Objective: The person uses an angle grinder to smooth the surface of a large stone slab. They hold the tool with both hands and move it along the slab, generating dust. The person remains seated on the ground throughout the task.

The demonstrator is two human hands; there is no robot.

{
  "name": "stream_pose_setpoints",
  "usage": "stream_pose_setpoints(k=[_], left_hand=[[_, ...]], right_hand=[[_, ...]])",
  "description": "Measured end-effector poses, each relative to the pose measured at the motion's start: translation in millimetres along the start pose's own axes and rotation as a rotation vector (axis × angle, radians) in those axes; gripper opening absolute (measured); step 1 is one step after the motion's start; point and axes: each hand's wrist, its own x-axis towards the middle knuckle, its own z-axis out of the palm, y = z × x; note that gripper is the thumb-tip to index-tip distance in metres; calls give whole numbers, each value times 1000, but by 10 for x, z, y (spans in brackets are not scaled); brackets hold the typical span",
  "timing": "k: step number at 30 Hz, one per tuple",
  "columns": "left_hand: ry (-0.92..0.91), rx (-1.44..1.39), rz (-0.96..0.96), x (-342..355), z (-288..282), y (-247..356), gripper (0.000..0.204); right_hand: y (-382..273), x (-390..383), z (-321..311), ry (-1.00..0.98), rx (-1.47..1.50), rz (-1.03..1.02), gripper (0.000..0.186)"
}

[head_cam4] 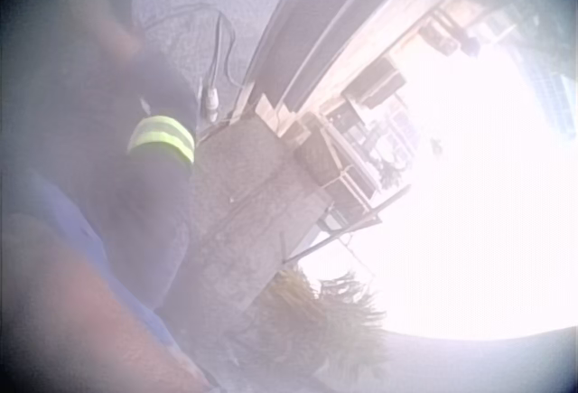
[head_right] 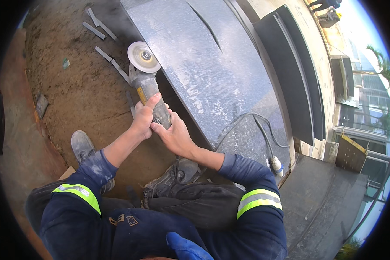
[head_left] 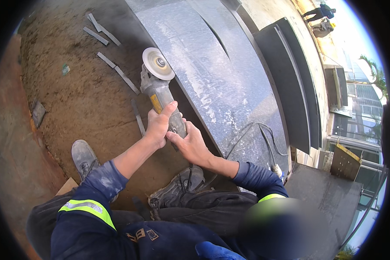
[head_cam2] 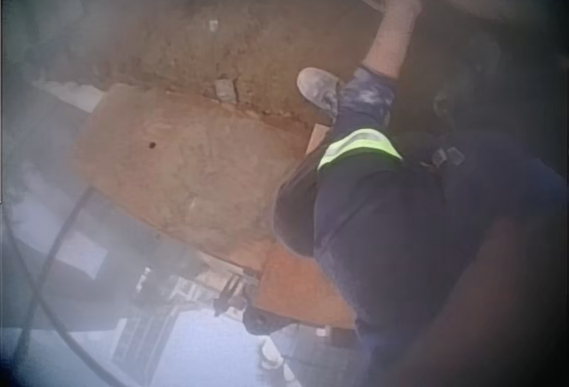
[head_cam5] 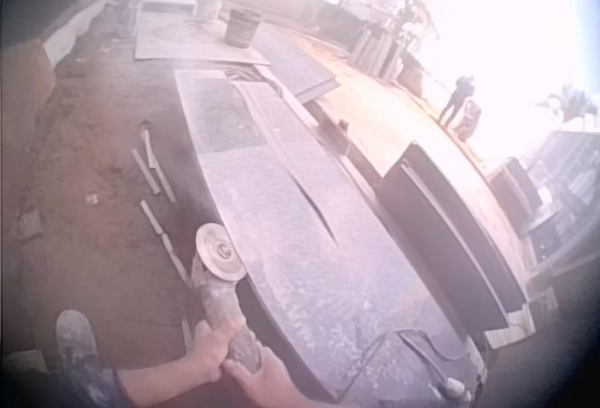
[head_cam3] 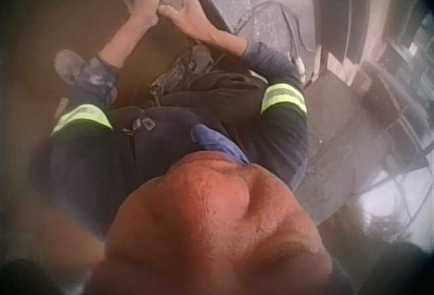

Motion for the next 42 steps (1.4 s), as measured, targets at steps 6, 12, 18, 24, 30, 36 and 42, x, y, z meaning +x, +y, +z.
stream_pose_setpoints(k=[6,12,18,24,30,36,42], left_hand=[[30,-66,25,-241,68,-319,35],[33,-34,37,-362,104,-440,35],[34,-39,50,-364,101,-500,34],[24,-30,26,-279,83,-394,36],[46,-68,18,-206,108,-253,33],[6,-13,9,-100,52,-175,42],[-7,0,13,15,7,-103,47]], right_hand=[[83,-349,-107,-47,-32,64,52],[81,-515,-166,-77,-50,112,60],[93,-538,-164,-77,-26,97,61],[56,-406,-168,-84,-34,99,59],[102,-285,-109,-16,-24,0,47],[64,-162,-96,-21,5,20,52],[37,-47,-65,-2,19,-31,44]])
